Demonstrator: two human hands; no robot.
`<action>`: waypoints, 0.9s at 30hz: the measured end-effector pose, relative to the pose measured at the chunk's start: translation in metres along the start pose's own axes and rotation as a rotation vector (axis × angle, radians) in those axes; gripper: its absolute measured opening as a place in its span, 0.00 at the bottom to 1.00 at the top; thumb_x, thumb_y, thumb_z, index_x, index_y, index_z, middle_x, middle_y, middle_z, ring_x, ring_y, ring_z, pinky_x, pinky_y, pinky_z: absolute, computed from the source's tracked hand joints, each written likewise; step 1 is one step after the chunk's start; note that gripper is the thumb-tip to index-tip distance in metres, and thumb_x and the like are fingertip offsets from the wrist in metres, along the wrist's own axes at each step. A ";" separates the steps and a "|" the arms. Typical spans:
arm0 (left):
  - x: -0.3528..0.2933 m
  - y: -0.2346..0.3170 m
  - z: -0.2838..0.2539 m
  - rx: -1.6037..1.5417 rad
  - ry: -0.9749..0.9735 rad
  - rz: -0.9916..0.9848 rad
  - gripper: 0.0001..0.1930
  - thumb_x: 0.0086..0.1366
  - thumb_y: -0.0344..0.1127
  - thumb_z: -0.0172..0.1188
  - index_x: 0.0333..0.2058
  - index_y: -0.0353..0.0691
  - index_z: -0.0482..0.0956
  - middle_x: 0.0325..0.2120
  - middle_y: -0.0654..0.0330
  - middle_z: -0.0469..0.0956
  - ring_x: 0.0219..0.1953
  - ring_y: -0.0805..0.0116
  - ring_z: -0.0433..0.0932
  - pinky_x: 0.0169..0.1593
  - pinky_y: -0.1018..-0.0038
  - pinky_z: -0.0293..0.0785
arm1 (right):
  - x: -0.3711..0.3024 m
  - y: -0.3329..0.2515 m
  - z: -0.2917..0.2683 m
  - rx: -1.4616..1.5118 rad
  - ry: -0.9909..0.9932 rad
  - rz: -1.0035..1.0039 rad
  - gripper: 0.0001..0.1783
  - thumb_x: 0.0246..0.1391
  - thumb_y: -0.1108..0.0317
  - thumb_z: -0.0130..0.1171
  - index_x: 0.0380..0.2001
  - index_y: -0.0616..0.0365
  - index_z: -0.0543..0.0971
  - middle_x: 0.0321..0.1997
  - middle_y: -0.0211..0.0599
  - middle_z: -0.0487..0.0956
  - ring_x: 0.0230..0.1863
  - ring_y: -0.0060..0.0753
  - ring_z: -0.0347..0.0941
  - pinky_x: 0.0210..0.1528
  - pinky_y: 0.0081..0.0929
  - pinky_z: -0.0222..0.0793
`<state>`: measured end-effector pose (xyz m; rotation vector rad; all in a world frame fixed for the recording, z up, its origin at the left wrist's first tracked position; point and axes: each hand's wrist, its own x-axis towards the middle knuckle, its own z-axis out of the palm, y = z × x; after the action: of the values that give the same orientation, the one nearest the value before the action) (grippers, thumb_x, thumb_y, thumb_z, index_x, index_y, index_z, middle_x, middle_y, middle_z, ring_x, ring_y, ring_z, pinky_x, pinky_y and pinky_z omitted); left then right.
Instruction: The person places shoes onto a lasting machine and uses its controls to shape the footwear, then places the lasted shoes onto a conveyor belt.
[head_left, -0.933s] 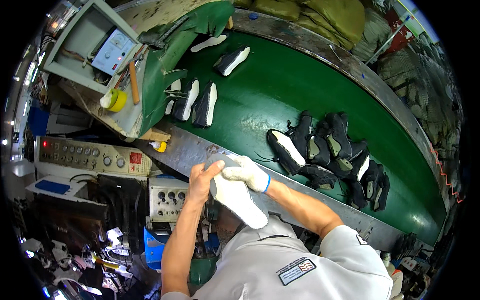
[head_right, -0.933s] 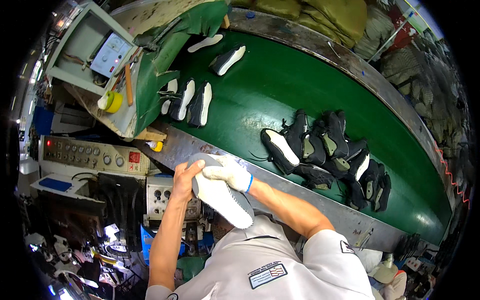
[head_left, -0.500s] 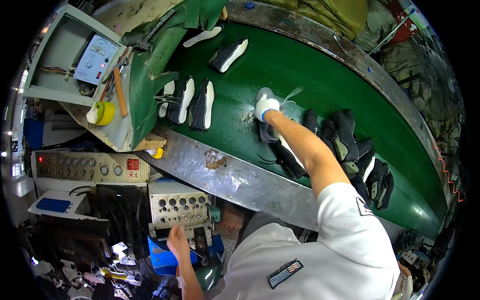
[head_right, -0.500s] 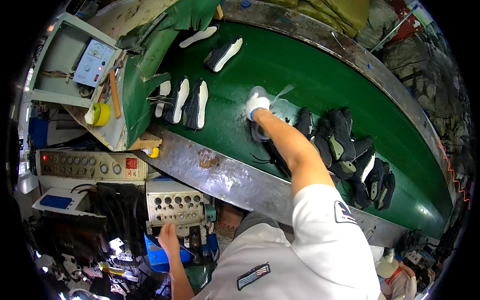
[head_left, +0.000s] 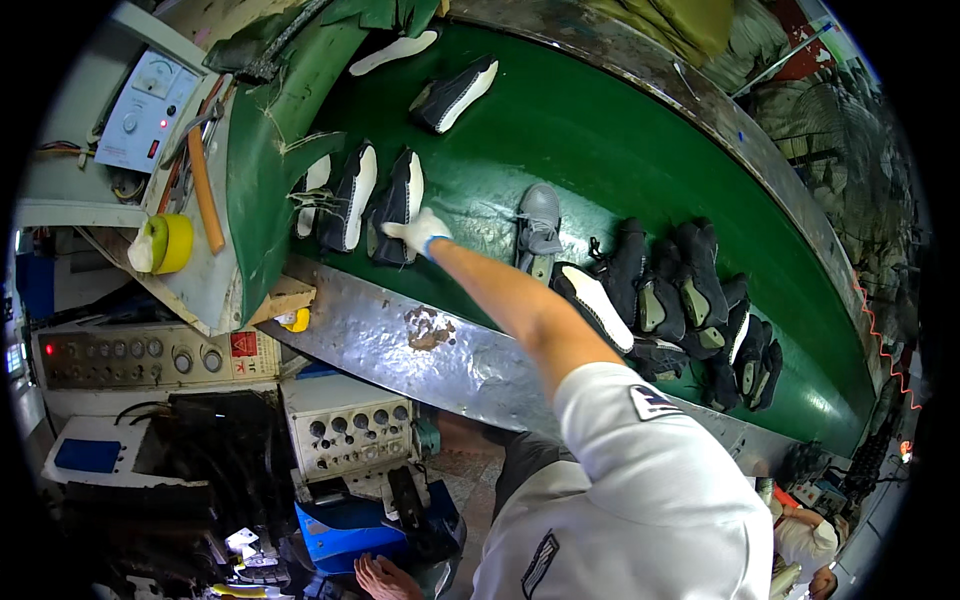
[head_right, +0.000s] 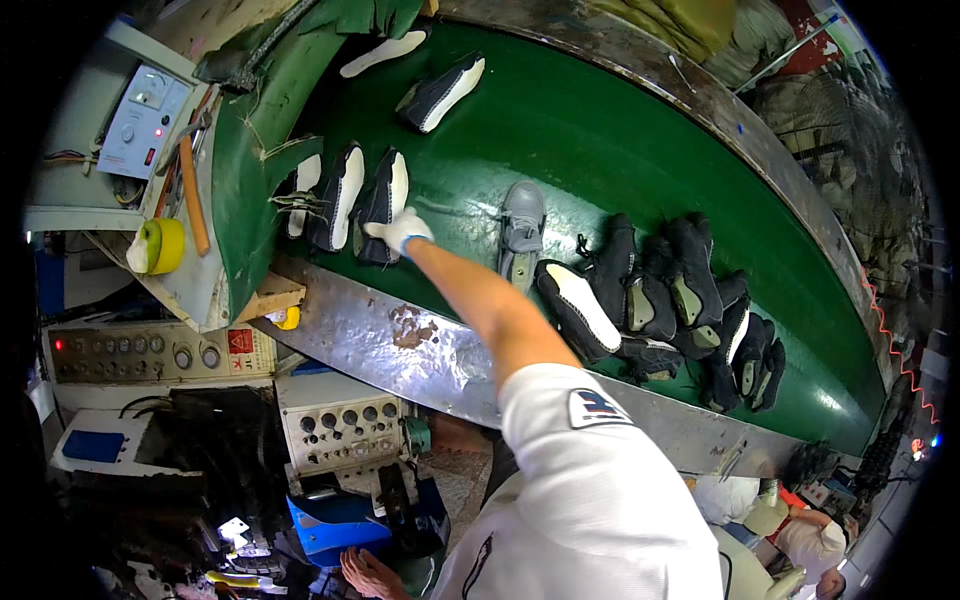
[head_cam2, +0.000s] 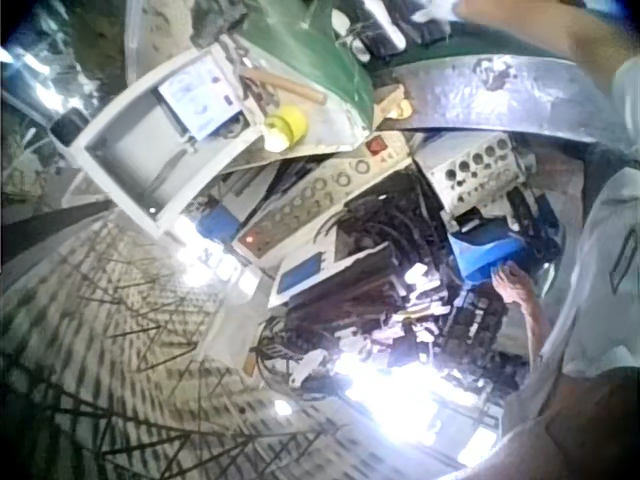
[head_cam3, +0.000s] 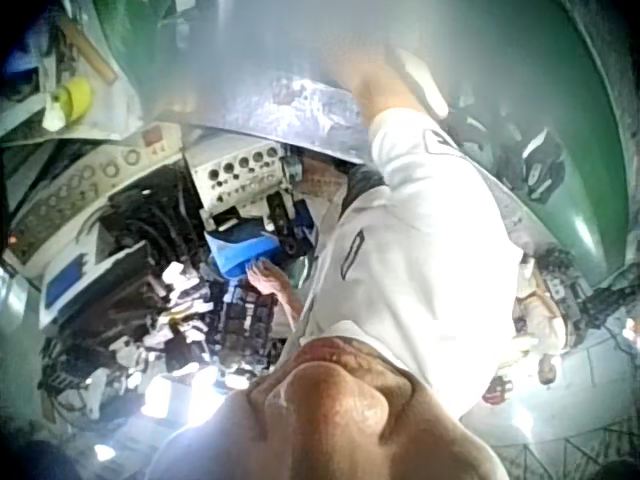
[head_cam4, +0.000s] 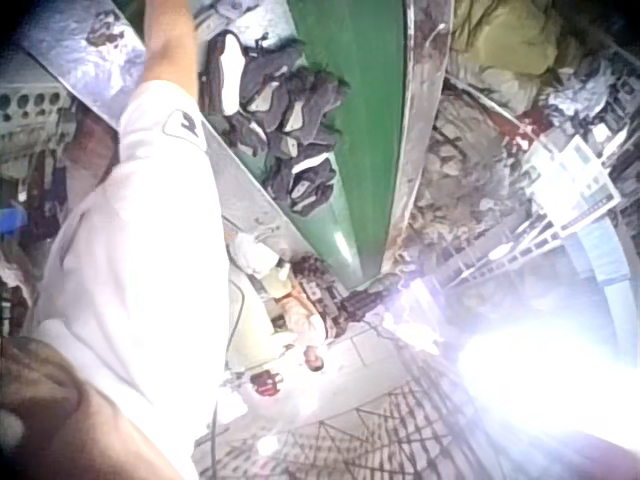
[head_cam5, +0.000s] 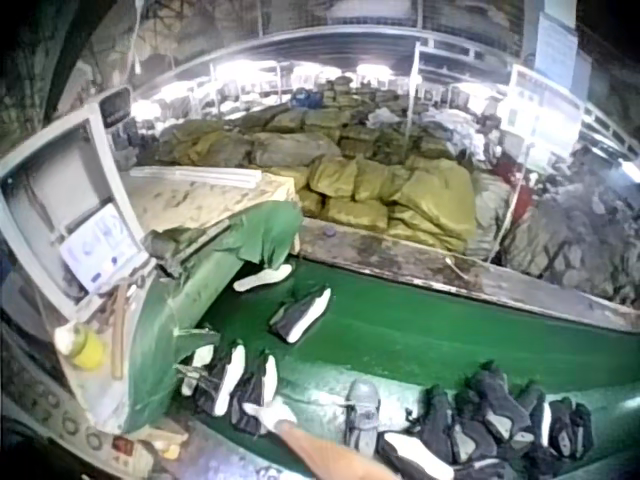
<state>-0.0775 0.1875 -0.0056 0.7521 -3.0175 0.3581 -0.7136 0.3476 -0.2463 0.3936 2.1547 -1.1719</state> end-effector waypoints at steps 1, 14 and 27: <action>0.006 0.008 -0.006 0.005 0.005 -0.022 0.06 0.65 0.32 0.63 0.37 0.38 0.79 0.37 0.50 0.82 0.45 0.47 0.80 0.49 0.53 0.77 | 0.002 -0.016 0.020 0.022 0.078 0.069 0.60 0.38 0.37 0.73 0.61 0.72 0.60 0.60 0.62 0.73 0.62 0.53 0.73 0.62 0.40 0.69; 0.002 0.001 -0.003 -0.292 -0.064 -0.383 0.13 0.66 0.31 0.59 0.45 0.29 0.79 0.42 0.44 0.81 0.44 0.46 0.79 0.52 0.61 0.74 | -0.172 0.060 0.015 1.034 -0.713 -0.069 0.30 0.55 0.71 0.66 0.59 0.70 0.70 0.54 0.45 0.80 0.51 0.39 0.79 0.57 0.39 0.75; 0.094 -0.117 -0.030 -2.024 -0.012 -0.661 0.20 0.70 0.40 0.60 0.53 0.31 0.77 0.38 0.59 0.84 0.36 0.71 0.82 0.43 0.75 0.78 | -0.495 0.002 0.165 0.541 -1.182 -0.138 0.30 0.63 0.60 0.59 0.64 0.63 0.68 0.54 0.35 0.79 0.50 0.26 0.77 0.54 0.28 0.74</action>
<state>-0.1078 0.0504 0.0551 1.0299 -1.3686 -2.0610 -0.2774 0.2325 0.0166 -0.2232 0.8474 -1.5143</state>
